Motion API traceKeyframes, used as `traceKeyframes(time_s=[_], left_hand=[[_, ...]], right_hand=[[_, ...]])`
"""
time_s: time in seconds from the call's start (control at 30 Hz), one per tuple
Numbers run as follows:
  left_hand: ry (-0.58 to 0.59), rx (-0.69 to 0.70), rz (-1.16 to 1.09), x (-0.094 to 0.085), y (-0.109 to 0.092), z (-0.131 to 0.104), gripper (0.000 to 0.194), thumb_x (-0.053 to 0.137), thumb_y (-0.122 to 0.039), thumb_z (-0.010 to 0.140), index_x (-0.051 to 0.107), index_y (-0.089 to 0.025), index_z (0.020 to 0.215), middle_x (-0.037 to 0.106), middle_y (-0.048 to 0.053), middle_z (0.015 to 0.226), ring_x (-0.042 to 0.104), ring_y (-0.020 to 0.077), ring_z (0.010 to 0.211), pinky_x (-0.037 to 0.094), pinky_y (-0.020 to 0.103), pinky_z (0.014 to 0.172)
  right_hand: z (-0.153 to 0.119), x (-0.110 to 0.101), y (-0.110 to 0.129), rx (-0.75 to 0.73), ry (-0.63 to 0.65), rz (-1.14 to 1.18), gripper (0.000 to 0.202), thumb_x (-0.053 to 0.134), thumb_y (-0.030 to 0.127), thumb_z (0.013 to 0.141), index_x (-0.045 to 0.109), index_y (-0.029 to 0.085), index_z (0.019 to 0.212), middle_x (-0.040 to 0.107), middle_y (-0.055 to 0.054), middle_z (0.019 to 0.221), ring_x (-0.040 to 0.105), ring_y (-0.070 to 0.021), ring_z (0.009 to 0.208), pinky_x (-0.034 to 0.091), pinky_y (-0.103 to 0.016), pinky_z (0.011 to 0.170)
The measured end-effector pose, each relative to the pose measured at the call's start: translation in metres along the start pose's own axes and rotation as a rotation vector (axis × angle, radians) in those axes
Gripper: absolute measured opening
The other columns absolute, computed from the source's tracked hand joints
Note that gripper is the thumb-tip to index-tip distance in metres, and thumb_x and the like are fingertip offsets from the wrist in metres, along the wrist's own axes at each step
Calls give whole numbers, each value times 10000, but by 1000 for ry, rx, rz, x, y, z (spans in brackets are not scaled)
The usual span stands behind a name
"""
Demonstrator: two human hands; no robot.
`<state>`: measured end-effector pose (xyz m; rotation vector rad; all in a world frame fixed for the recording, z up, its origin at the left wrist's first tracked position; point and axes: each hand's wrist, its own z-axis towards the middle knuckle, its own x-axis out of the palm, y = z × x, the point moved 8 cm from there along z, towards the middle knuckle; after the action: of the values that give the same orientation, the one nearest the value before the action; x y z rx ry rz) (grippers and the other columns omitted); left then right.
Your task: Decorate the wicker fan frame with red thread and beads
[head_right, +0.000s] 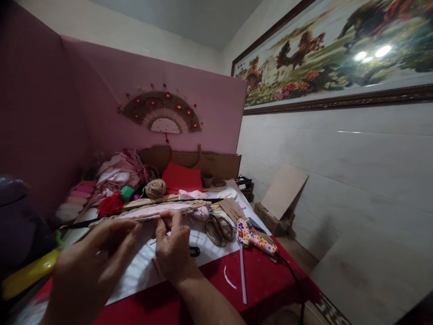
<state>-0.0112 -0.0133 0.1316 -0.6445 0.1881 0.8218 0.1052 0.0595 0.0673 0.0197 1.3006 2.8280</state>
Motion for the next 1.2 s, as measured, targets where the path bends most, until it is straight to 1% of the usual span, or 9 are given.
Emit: traceKeyframes(time_s=[0.2, 0.3, 0.43, 0.53, 0.63, 0.73, 0.83, 1.03, 1.2], left_hand=[[142, -667, -591, 42, 51, -34, 334, 689, -483, 661, 657, -161, 744, 566, -23, 498, 452, 91, 377, 341, 191, 341], [104, -810, -764, 54, 60, -37, 410, 735, -489, 595, 662, -129, 778, 549, -33, 469, 394, 69, 334, 287, 178, 307], [44, -853, -822, 61, 60, -36, 401, 741, -460, 596, 683, -121, 801, 558, -29, 448, 385, 66, 322, 265, 176, 304], [-21, -686, -650, 50, 53, -29, 281, 698, -418, 659, 688, -152, 749, 624, -2, 523, 502, 107, 395, 372, 207, 369], [-87, -284, -201, 28, 30, -18, 154, 608, -313, 779, 694, -200, 841, 697, 14, 689, 626, 149, 577, 474, 245, 553], [-73, 61, 275, 22, 6, -14, 183, 527, -239, 854, 674, -196, 954, 706, 49, 804, 651, 193, 739, 464, 282, 644], [-3, 234, 553, 25, -4, -9, 165, 514, -201, 865, 675, -188, 897, 659, 59, 767, 613, 219, 764, 434, 296, 614], [84, 441, 610, 27, -17, 2, 114, 550, -158, 833, 648, -173, 776, 622, 89, 850, 531, 254, 820, 443, 371, 715], [86, 492, 520, 28, -17, 9, 130, 523, -131, 840, 619, -142, 753, 614, 121, 879, 511, 266, 871, 447, 404, 783]], right_hand=[[-2, -2, -1, -20, -18, -56, 70, 475, 230, 904, 494, 193, 960, 658, -17, 728, 636, -148, 618, 488, -240, 559], [-3, -1, -3, -22, -4, -64, 72, 477, 220, 901, 491, 192, 966, 668, -28, 762, 641, -150, 641, 489, -244, 574], [-4, 0, 1, -66, 4, -90, 65, 482, 190, 889, 499, 190, 953, 669, -37, 781, 654, -162, 699, 496, -262, 632], [-5, 0, 3, -90, 9, -111, 73, 470, 169, 885, 503, 193, 945, 672, -38, 783, 654, -164, 697, 497, -265, 631], [-5, -1, 4, -97, 13, -119, 74, 467, 172, 885, 505, 196, 944, 674, -40, 783, 657, -170, 693, 502, -267, 628], [-4, -1, 4, -94, 3, -120, 64, 471, 187, 888, 506, 199, 940, 675, -42, 792, 662, -171, 690, 506, -264, 627], [-4, -1, 4, -89, -2, -125, 60, 475, 202, 897, 508, 200, 948, 676, -34, 779, 659, -167, 671, 500, -256, 612], [-5, -2, 7, -103, -6, -177, 66, 470, 215, 909, 518, 201, 952, 690, -40, 821, 666, -178, 718, 482, -267, 638], [-5, -1, 7, -95, -7, -209, 80, 456, 225, 915, 513, 200, 965, 692, -34, 799, 667, -176, 701, 468, -258, 610]])
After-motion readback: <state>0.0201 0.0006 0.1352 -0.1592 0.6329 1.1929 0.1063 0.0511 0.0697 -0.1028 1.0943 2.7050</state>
